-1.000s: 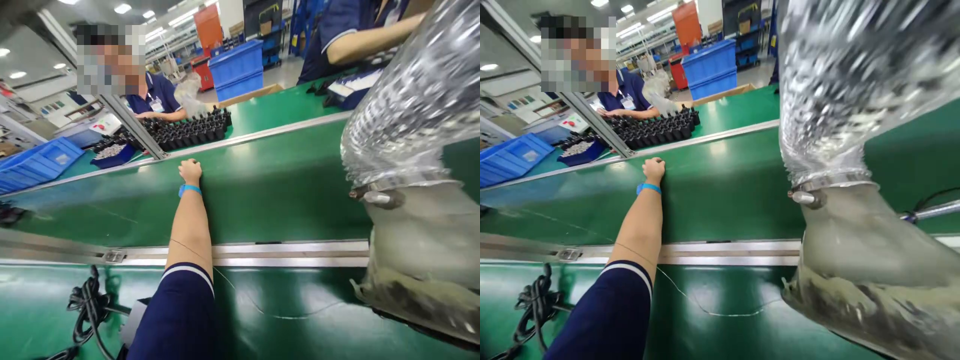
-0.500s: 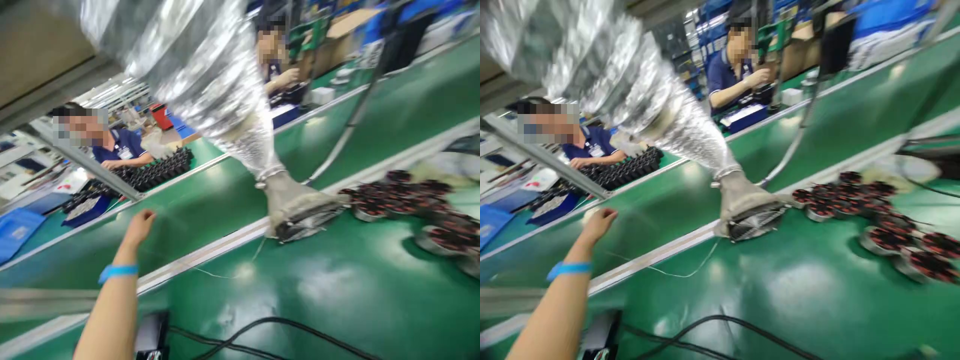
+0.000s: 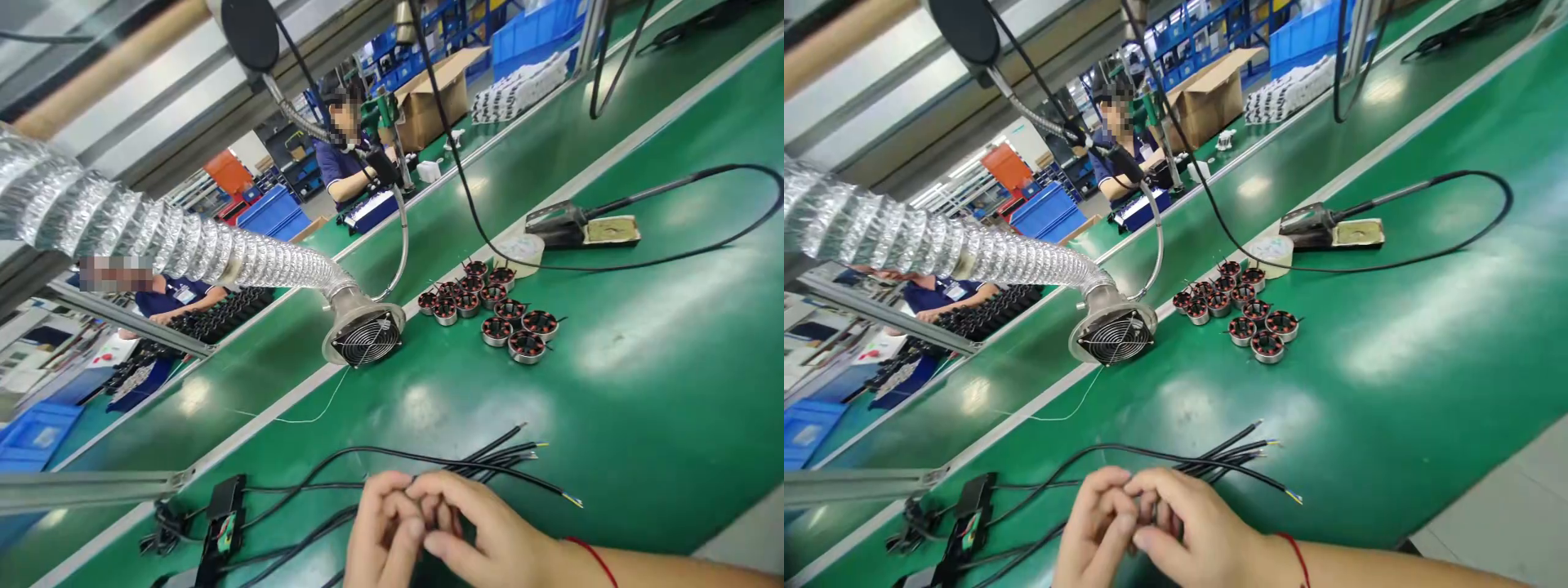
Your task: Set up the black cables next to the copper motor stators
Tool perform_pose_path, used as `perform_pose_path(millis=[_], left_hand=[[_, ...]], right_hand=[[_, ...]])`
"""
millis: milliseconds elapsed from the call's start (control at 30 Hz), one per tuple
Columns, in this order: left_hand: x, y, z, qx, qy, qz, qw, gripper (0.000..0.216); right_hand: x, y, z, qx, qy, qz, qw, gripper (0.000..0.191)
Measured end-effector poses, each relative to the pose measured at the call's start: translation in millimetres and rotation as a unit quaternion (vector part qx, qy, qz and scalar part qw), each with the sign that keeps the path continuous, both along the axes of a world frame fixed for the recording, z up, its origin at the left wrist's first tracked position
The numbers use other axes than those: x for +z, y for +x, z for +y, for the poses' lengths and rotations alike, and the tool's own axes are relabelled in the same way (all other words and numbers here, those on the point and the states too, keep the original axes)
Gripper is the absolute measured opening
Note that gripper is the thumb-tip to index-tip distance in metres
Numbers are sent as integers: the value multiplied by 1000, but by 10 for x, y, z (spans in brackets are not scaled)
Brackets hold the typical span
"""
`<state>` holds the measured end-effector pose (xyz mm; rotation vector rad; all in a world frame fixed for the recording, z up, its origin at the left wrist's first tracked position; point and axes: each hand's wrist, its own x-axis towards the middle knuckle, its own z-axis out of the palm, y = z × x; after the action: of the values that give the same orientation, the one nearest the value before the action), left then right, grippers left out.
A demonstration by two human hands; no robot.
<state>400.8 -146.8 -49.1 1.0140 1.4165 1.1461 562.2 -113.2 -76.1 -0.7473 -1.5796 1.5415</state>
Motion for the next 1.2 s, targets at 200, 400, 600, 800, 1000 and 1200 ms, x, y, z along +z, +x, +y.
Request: perform_pose_path(millis=[200, 400, 600, 800, 1000, 1200], left_hand=[[57, 778, 253, -78, 61, -70, 993, 38], [-184, 765, 613, -220, 225, 256, 914, 32], [-529, 343, 971, -149, 183, 403, 884, 21], [-530, 320, 962, -229, 172, 386, 877, 17], [-553, 274, 999, -240, 169, 362, 885, 16], [-538, 271, 995, -262, 183, 390, 863, 15]], right_hand=[[168, 501, 27, -149, -16, 103, 983, 31], [117, 1310, 339, -353, 163, -46, 920, 31], [-20, 1886, 1024, -413, 203, -227, 859, 24], [-89, 1809, 1092, -457, 314, -289, 781, 22], [-203, 1824, 1022, -447, 406, -332, 724, 22], [-253, 1813, 1071, -456, 390, -333, 728, 21]])
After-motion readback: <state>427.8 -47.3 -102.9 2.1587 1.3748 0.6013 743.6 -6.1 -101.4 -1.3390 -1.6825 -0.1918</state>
